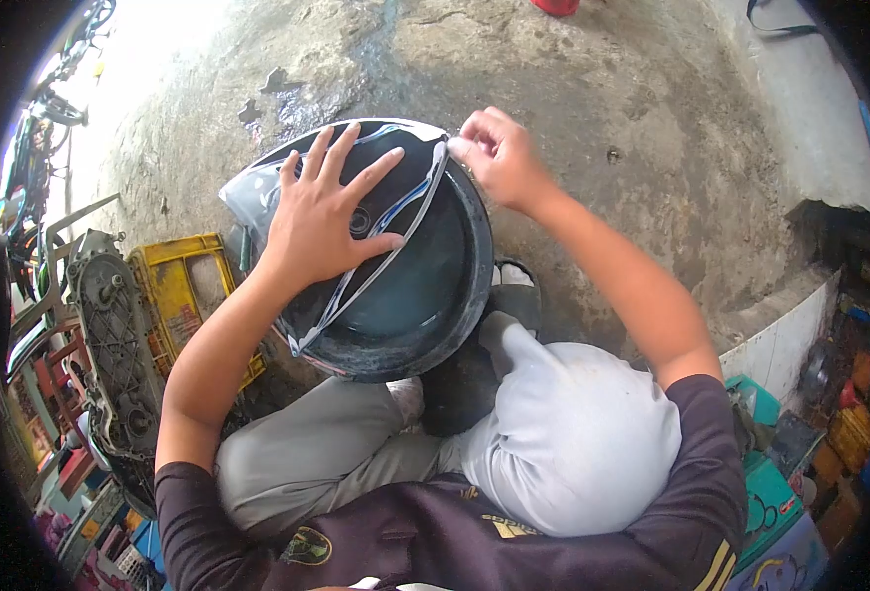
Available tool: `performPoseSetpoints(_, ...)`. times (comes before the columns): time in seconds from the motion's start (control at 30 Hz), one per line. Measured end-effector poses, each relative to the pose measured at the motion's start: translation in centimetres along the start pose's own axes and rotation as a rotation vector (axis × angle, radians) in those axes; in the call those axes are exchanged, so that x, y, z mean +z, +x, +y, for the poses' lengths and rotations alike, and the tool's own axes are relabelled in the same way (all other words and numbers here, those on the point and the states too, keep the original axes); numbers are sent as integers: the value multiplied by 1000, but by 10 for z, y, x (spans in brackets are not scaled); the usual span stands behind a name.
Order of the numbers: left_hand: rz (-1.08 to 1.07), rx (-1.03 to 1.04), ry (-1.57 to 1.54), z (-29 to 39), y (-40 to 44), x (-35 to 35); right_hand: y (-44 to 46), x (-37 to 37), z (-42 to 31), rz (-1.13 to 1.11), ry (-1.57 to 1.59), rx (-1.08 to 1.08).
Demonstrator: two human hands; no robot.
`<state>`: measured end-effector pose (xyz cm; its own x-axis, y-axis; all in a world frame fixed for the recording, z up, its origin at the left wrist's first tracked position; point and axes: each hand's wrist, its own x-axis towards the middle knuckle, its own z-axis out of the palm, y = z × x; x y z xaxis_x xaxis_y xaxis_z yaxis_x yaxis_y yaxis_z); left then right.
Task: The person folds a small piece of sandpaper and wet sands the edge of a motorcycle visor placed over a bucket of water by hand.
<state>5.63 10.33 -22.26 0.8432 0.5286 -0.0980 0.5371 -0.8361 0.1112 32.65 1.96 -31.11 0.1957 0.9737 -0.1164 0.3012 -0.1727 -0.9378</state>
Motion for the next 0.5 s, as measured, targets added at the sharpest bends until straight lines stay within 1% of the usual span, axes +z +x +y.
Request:
performPoseSetpoints(0.03, 1, -1, 1, 0, 0, 1, 3, 0, 2, 62, -22, -30)
performPoseSetpoints(0.07, -2, 0, 0, 0, 0, 1, -2, 0, 3, 62, -21, -27)
performPoseSetpoints(0.13, -5, 1, 0, -1, 0, 1, -11, 2, -11, -50, 10, 38)
performPoseSetpoints(0.17, -5, 0, 1, -1, 0, 0, -10, 3, -9, -51, 10, 37)
performPoseSetpoints(0.23, -3, 1, 6, 0, 0, 0, -7, 4, -2, 36, 16, -83)
performPoseSetpoints(0.27, -4, 1, 4, 0, 0, 1, -7, 2, 0, 35, 16, -81)
performPoseSetpoints(0.33, 0, 2, 1, -1, -1, 1, -7, -2, 0, 31, -26, 27)
performPoseSetpoints(0.37, 0, 2, 3, -2, 0, 1, -9, 0, -1, 31, -24, 26)
performPoseSetpoints(0.43, 8, 10, 8, -2, -1, 2, -15, 5, -4, 5, -15, -88)
performPoseSetpoints(0.5, 8, 4, -1, -1, -1, 2, -9, 2, -1, 31, -28, -81)
